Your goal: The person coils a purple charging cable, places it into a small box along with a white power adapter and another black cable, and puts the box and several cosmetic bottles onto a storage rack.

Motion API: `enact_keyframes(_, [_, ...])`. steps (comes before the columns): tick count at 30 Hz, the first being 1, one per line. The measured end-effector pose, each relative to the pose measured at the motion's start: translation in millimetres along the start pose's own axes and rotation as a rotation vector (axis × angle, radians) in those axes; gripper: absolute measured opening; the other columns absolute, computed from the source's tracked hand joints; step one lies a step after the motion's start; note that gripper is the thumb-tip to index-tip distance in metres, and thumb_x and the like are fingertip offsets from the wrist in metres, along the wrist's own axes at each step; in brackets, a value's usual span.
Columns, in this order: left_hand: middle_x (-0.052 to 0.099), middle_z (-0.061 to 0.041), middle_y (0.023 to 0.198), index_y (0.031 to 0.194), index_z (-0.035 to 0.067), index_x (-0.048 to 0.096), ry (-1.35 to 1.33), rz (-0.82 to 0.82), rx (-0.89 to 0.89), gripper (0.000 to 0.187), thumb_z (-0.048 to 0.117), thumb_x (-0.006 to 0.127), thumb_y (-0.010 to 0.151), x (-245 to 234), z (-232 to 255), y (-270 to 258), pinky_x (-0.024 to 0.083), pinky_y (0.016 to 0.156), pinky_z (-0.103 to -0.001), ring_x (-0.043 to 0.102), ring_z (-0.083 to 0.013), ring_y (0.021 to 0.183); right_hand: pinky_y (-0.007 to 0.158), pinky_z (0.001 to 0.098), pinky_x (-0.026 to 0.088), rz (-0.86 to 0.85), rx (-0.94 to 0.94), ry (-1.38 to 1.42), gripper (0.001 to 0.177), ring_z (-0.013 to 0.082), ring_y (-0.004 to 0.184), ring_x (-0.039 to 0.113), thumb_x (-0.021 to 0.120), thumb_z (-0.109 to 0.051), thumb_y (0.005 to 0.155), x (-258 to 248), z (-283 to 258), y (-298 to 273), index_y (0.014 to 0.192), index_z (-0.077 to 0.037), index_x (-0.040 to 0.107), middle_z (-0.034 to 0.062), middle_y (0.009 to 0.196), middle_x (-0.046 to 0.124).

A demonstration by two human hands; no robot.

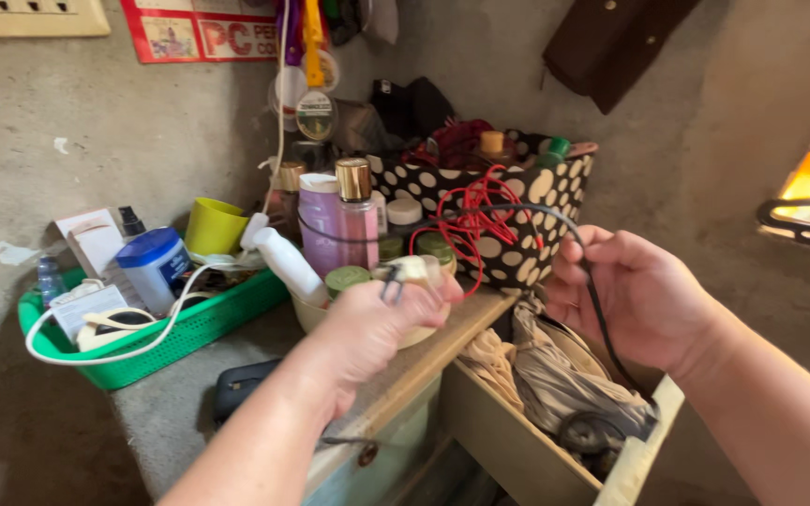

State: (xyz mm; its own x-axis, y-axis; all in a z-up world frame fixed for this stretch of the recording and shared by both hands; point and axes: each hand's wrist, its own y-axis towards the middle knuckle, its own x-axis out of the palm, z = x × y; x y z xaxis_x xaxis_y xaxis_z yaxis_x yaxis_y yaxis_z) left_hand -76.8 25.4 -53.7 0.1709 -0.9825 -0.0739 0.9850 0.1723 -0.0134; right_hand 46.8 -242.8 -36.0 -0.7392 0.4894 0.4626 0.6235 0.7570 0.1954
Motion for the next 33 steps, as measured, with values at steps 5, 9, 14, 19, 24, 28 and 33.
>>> enact_keyframes(5, [0.079, -0.008, 0.092, 0.101, 0.008, 0.066, -0.443, 0.082, -0.055, 0.054, 0.058, 0.067, 0.083, -3.0, 12.1, 7.7, 0.028, 0.042, -0.022, 0.03, -0.0038, 0.042, 0.095, 0.0464, 0.046, -0.185, 0.06, -0.097, 0.016, 0.0245, 0.08, 0.053, 0.049, -0.008, 0.087, -18.6, -2.7, -42.9, 0.087, 0.0, 0.064, 0.0084, 0.082, 0.058])
enact_keyframes(9, [0.073, -0.003, 0.093, 0.106, 0.012, 0.064, -0.642, 0.139, 0.241, 0.023, 0.033, 0.065, 0.097, 5.5, 21.3, 16.5, 0.033, 0.046, -0.023, 0.034, -0.0033, 0.044, 0.091, 0.0417, 0.046, -0.192, 0.194, -0.271, 0.015, 0.0258, 0.088, 0.059, 0.056, -0.007, 0.087, -30.2, 12.0, -57.8, 0.091, 0.001, 0.068, 0.0109, 0.088, 0.067])
enact_keyframes(14, [0.064, 0.003, 0.082, 0.117, 0.015, 0.066, -0.429, 0.075, 0.494, 0.019, 0.019, 0.058, 0.1, 27.1, 54.3, -6.6, 0.034, 0.049, -0.022, 0.039, -0.0035, 0.053, 0.097, 0.0298, 0.043, 0.109, 0.453, -0.804, 0.018, 0.0133, 0.105, 0.063, 0.062, -0.014, 0.089, -30.7, 30.8, -77.1, 0.1, -0.006, 0.073, 0.0041, 0.103, 0.073])
enact_keyframes(19, [0.06, 0.005, 0.077, 0.113, 0.01, 0.071, -0.083, -0.205, 0.404, 0.018, 0.018, 0.058, 0.103, 93.4, 47.4, -37.9, 0.038, 0.058, -0.02, 0.045, -0.003, 0.065, 0.097, 0.0373, 0.045, 0.355, 0.437, -0.467, 0.047, 0.0174, 0.113, 0.066, 0.051, -0.045, 0.091, -13.5, 18.4, -111.7, 0.114, -0.009, 0.072, 0.004, 0.115, 0.077])
enact_keyframes(24, [0.071, 0.004, 0.082, 0.107, 0.01, 0.076, 0.41, -0.34, 0.357, 0.019, 0.02, 0.064, 0.096, 157.9, 0.2, -69.8, 0.053, 0.077, -0.027, 0.064, -0.0082, 0.08, 0.092, 0.0395, 0.046, 0.38, 0.338, -0.063, 0.075, 0.0233, 0.108, 0.066, 0.034, -0.068, 0.089, -1.1, -17.5, -146.1, 0.126, -0.011, 0.066, 0.0065, 0.111, 0.073])
enact_keyframes(28, [0.072, -0.007, 0.085, 0.102, 0.009, 0.073, 0.847, -0.376, 0.31, 0.022, 0.028, 0.065, 0.094, 200.1, -24.5, -90.8, 0.055, 0.079, -0.036, 0.068, -0.019, 0.082, 0.083, 0.0381, 0.052, 0.289, 0.264, -0.037, 0.042, 0.0187, 0.088, 0.067, 0.047, -0.043, 0.098, -19.3, -23.2, -164.0, 0.118, -0.011, 0.066, 0.0023, 0.098, 0.074])
enact_keyframes(33, [0.073, -0.005, 0.082, 0.099, 0.011, 0.076, 0.65, -0.243, 0.258, 0.026, 0.033, 0.065, 0.094, 224.4, -34.1, -81.6, 0.053, 0.076, -0.033, 0.069, -0.0183, 0.08, 0.067, 0.0303, 0.048, 0.463, 0.323, -0.145, 0.027, 0.0128, 0.071, 0.061, 0.05, -0.03, 0.101, -69.7, -18.6, -184.9, 0.114, -0.013, 0.067, -0.0007, 0.089, 0.071])
